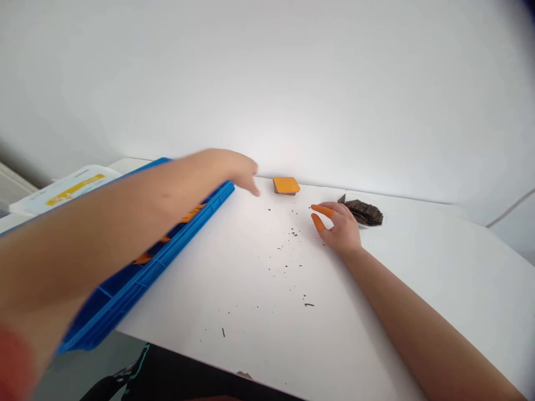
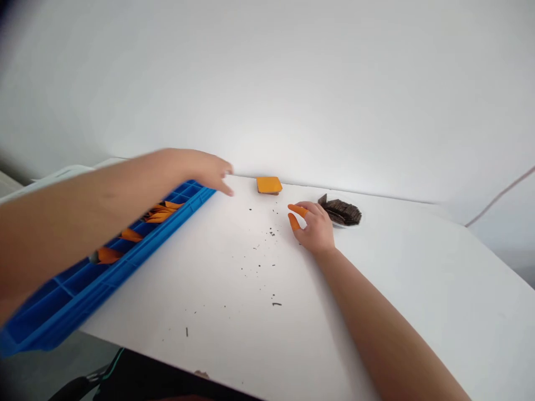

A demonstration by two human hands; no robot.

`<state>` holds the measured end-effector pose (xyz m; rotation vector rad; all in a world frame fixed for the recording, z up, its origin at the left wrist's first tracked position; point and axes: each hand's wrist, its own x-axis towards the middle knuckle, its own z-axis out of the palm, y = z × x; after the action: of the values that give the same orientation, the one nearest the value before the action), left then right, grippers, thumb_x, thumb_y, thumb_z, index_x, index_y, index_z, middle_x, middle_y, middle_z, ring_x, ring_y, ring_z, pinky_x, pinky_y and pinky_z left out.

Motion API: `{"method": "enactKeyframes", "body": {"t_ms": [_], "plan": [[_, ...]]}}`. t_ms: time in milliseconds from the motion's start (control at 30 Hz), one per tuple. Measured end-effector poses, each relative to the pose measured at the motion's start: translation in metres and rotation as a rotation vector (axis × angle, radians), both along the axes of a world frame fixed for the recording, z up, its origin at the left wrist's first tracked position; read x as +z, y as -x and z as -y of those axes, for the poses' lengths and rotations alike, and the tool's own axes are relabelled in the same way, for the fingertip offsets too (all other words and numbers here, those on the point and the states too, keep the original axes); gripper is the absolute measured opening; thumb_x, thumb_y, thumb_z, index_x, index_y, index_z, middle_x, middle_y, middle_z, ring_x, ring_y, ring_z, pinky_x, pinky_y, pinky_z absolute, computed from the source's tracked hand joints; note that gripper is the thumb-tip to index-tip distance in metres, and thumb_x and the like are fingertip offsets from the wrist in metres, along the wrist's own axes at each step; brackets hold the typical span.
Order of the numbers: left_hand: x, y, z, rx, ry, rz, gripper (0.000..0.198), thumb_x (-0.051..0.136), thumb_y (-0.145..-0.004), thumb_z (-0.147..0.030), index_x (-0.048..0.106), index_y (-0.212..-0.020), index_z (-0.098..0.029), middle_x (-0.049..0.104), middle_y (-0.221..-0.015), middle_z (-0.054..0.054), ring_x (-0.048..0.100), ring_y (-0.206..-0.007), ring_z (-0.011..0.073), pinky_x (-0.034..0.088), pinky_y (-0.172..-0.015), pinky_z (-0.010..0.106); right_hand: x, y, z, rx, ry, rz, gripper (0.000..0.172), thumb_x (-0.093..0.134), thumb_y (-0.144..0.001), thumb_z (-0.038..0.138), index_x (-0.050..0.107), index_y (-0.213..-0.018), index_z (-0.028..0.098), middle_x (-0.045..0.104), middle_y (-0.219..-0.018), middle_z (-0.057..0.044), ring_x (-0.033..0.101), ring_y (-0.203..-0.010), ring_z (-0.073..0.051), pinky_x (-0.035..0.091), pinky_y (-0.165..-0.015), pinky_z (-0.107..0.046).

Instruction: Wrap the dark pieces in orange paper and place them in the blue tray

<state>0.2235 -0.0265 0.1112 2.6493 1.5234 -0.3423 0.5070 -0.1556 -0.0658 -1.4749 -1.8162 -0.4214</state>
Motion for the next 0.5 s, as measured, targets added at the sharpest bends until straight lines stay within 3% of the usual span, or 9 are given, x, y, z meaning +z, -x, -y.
{"method": "enactKeyframes", "body": {"t_ms": [100,200,267,367,433,500], "plan": [[-0.031,-0.058,-0.021,-0.03,0.01,0.06,0.112,0.085,-0.055,-0.069,0.05,-0.154,-0.028,0.055,-0.156,0.013,0.051,-0.14,0.0436,0.043,-0.116,0.052,-0.003,0.001,-0.003,-0.013,-0.011,0.018,0.027,0.062,-0.095,0.032,0.078,-0.115,0.021,0.076,-0.11,-0.009,0.069,-0.093,-0.026,0.059,-0.087,-0.047],[-0.062,-0.087,-0.038,-0.061,0.003,0.103,0.122,0.085,-0.056,-0.069,0.041,-0.159,-0.02,0.046,-0.162,0.02,0.041,-0.147,0.0454,0.039,-0.119,0.055,-0.005,0.003,-0.005,0.025,0.012,0.04,0.028,0.061,-0.097,0.032,0.077,-0.116,0.021,0.076,-0.112,-0.009,0.069,-0.094,-0.026,0.059,-0.086,-0.047],[-0.079,-0.094,-0.05,-0.03,-0.007,0.154,0.131,0.079,-0.06,-0.074,0.024,-0.166,-0.019,0.04,-0.166,0.021,0.037,-0.151,0.0443,0.038,-0.12,0.056,-0.005,0.005,-0.005,0.053,0.019,0.042,0.027,0.06,-0.097,0.031,0.077,-0.116,0.021,0.076,-0.113,-0.008,0.069,-0.095,-0.026,0.059,-0.086,-0.046],[-0.097,-0.094,-0.072,0.057,0.059,0.243,0.146,0.075,-0.053,-0.082,0.01,-0.168,-0.021,0.039,-0.166,0.021,0.041,-0.149,0.045,0.039,-0.118,0.059,-0.005,0.006,-0.007,0.07,0.025,0.029,0.027,0.06,-0.097,0.029,0.077,-0.117,0.021,0.076,-0.113,-0.008,0.07,-0.098,-0.026,0.059,-0.087,-0.046],[-0.103,-0.089,-0.084,0.03,0.139,0.279,0.142,0.072,-0.052,-0.087,0.017,-0.167,-0.025,0.046,-0.163,0.019,0.049,-0.143,0.0437,0.044,-0.114,0.06,-0.005,0.006,-0.008,0.077,0.031,0.011,0.027,0.06,-0.097,0.029,0.076,-0.117,0.021,0.076,-0.113,-0.008,0.07,-0.098,-0.026,0.059,-0.087,-0.046],[-0.105,-0.085,-0.091,-0.049,0.172,0.318,0.13,0.071,-0.052,-0.088,0.033,-0.162,-0.028,0.055,-0.156,0.016,0.057,-0.134,0.0418,0.047,-0.109,0.061,-0.005,0.005,-0.008,0.087,0.044,-0.003,0.028,0.059,-0.098,0.029,0.076,-0.118,0.021,0.076,-0.114,-0.008,0.07,-0.099,-0.026,0.059,-0.087,-0.046]]}}
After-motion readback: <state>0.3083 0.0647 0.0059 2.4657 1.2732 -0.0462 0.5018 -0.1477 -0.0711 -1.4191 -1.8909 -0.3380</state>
